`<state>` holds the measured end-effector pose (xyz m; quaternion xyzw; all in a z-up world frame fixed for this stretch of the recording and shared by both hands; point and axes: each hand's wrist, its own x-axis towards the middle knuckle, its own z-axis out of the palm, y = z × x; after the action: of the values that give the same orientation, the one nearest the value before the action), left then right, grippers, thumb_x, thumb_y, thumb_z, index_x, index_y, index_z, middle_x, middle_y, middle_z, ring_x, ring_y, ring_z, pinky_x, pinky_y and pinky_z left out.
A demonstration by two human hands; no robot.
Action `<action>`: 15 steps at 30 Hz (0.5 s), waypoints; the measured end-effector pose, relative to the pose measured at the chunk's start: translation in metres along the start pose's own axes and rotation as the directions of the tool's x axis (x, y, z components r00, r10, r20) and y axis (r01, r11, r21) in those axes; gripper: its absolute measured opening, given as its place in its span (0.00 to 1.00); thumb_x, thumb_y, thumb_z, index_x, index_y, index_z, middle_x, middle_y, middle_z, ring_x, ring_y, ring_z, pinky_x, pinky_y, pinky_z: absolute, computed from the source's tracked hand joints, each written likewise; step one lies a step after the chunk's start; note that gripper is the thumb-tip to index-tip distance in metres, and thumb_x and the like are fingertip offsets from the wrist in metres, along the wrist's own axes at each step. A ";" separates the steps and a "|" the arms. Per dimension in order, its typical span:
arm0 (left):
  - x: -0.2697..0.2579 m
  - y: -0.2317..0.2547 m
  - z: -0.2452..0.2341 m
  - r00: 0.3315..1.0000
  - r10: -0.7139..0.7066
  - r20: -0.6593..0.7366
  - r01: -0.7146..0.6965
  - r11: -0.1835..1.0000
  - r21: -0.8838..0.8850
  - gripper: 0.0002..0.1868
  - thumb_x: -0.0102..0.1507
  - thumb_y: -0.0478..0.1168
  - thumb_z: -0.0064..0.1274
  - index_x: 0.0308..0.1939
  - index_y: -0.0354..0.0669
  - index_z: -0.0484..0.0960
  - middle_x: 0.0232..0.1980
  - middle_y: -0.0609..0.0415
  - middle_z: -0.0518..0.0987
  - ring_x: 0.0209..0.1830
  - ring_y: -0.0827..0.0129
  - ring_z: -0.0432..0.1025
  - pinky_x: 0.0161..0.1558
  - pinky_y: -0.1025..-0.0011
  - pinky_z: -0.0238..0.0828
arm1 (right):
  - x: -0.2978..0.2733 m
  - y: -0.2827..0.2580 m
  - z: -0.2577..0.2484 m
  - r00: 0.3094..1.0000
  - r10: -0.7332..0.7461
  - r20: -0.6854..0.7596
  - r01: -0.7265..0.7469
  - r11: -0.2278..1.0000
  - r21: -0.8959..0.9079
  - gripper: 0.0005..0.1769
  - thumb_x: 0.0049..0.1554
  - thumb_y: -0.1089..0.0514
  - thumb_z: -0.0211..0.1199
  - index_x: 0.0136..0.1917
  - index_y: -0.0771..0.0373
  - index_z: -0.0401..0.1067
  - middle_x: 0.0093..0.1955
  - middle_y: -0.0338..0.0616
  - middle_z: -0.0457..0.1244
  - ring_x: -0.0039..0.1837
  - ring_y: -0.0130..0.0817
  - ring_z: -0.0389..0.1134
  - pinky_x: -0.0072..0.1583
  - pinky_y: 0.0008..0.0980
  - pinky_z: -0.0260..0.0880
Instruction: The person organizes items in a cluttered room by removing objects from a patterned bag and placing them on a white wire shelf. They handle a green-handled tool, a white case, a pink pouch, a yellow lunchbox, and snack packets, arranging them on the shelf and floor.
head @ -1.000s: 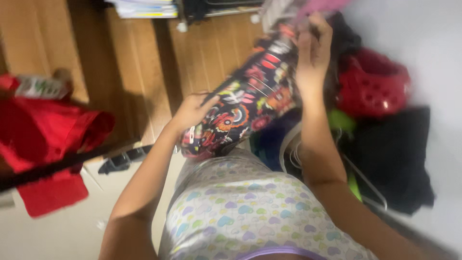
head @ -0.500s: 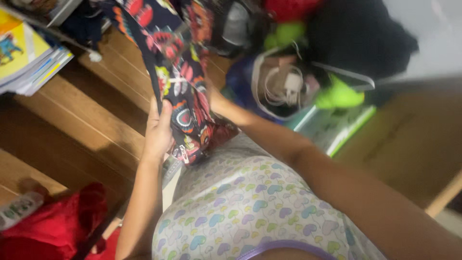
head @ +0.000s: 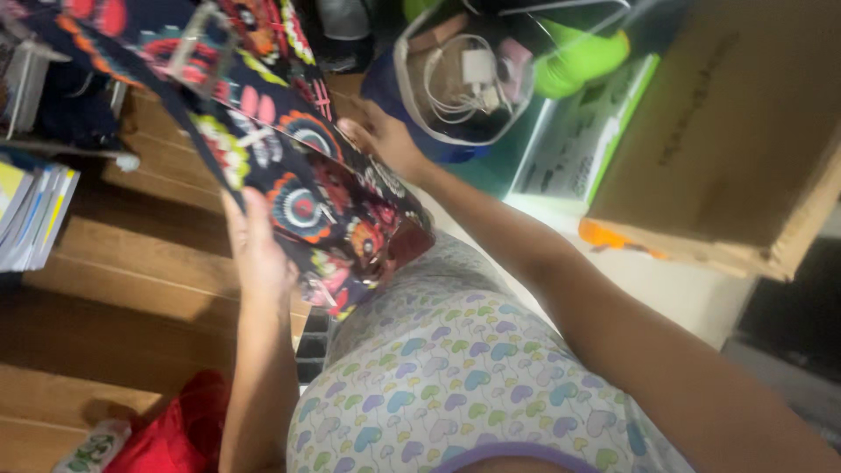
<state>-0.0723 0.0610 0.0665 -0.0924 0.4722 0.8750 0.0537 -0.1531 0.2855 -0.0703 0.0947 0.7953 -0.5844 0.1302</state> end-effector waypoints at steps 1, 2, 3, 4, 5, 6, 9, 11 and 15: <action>0.002 0.005 0.002 1.000 0.011 -0.005 -0.011 1.000 0.024 0.29 0.78 0.46 0.41 0.81 0.41 0.54 0.76 0.48 0.68 0.72 0.63 0.69 0.72 0.62 0.67 | -0.006 0.009 -0.011 1.000 -0.022 0.018 0.022 1.000 -0.004 0.31 0.65 0.42 0.63 0.74 0.62 0.66 0.57 0.51 0.73 0.54 0.31 0.72 0.56 0.29 0.73; 0.004 0.010 0.005 1.000 0.027 -0.013 -0.026 0.998 0.050 0.30 0.79 0.47 0.40 0.82 0.41 0.53 0.77 0.48 0.68 0.74 0.64 0.68 0.74 0.63 0.67 | -0.015 0.017 -0.022 0.997 -0.067 0.043 0.068 0.998 -0.013 0.31 0.66 0.42 0.63 0.75 0.61 0.66 0.60 0.50 0.72 0.56 0.32 0.73 0.56 0.29 0.73; 0.006 0.014 0.008 1.000 0.027 -0.003 -0.027 0.999 0.029 0.30 0.78 0.48 0.40 0.82 0.42 0.52 0.77 0.48 0.67 0.73 0.63 0.68 0.74 0.62 0.67 | -0.026 0.024 -0.035 0.991 -0.112 0.068 0.114 0.993 -0.021 0.32 0.66 0.42 0.63 0.75 0.60 0.66 0.64 0.49 0.70 0.57 0.33 0.74 0.57 0.30 0.74; 0.008 0.016 0.011 1.000 0.025 0.006 -0.025 1.000 0.007 0.31 0.78 0.48 0.40 0.82 0.42 0.51 0.77 0.48 0.67 0.73 0.62 0.68 0.73 0.61 0.68 | -0.037 0.029 -0.048 0.984 -0.154 0.093 0.158 0.987 -0.029 0.32 0.66 0.41 0.63 0.76 0.60 0.66 0.67 0.48 0.69 0.59 0.34 0.74 0.58 0.31 0.74; 0.009 0.018 0.015 1.000 0.023 0.015 -0.023 1.000 -0.015 0.31 0.78 0.49 0.40 0.81 0.43 0.51 0.76 0.48 0.67 0.73 0.62 0.68 0.73 0.60 0.68 | -0.052 0.032 -0.061 0.976 -0.148 0.161 0.127 0.982 0.138 0.33 0.68 0.40 0.60 0.78 0.60 0.63 0.71 0.47 0.66 0.65 0.32 0.70 0.63 0.29 0.70; 0.010 0.018 0.018 1.000 0.020 0.022 -0.020 1.000 -0.003 0.31 0.78 0.49 0.40 0.81 0.43 0.51 0.76 0.47 0.67 0.72 0.61 0.69 0.73 0.60 0.68 | -0.069 0.033 -0.073 0.960 -0.161 0.230 0.088 0.950 0.299 0.35 0.70 0.39 0.57 0.81 0.61 0.60 0.74 0.45 0.64 0.70 0.29 0.67 0.69 0.27 0.66; 0.006 0.012 0.026 1.000 0.000 0.030 -0.001 1.000 0.025 0.32 0.77 0.49 0.42 0.81 0.42 0.52 0.75 0.47 0.68 0.72 0.61 0.69 0.72 0.60 0.68 | -0.096 0.021 -0.087 0.904 -0.090 0.419 -0.124 0.882 0.456 0.39 0.69 0.40 0.55 0.84 0.59 0.52 0.78 0.42 0.59 0.76 0.27 0.61 0.74 0.28 0.62; -0.003 0.005 0.028 0.999 -0.037 0.014 0.036 0.999 0.030 0.32 0.77 0.48 0.43 0.81 0.41 0.53 0.76 0.47 0.68 0.72 0.62 0.68 0.72 0.61 0.68 | -0.109 0.013 -0.089 0.865 0.038 0.500 -0.269 0.876 0.400 0.41 0.66 0.44 0.57 0.86 0.56 0.48 0.76 0.45 0.59 0.69 0.30 0.59 0.67 0.32 0.58; -0.018 -0.007 0.036 0.996 -0.007 0.091 -0.008 0.986 0.168 0.30 0.77 0.45 0.45 0.80 0.39 0.55 0.75 0.47 0.67 0.71 0.64 0.67 0.72 0.63 0.66 | -0.107 0.014 -0.086 0.892 0.000 0.451 -0.243 0.843 0.480 0.42 0.63 0.54 0.61 0.84 0.56 0.47 0.73 0.46 0.60 0.66 0.32 0.60 0.66 0.36 0.59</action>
<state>-0.0578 0.0948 0.0834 -0.0471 0.5416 0.8352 0.0827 -0.0558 0.3720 -0.0246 0.0456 0.5482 -0.7751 0.3108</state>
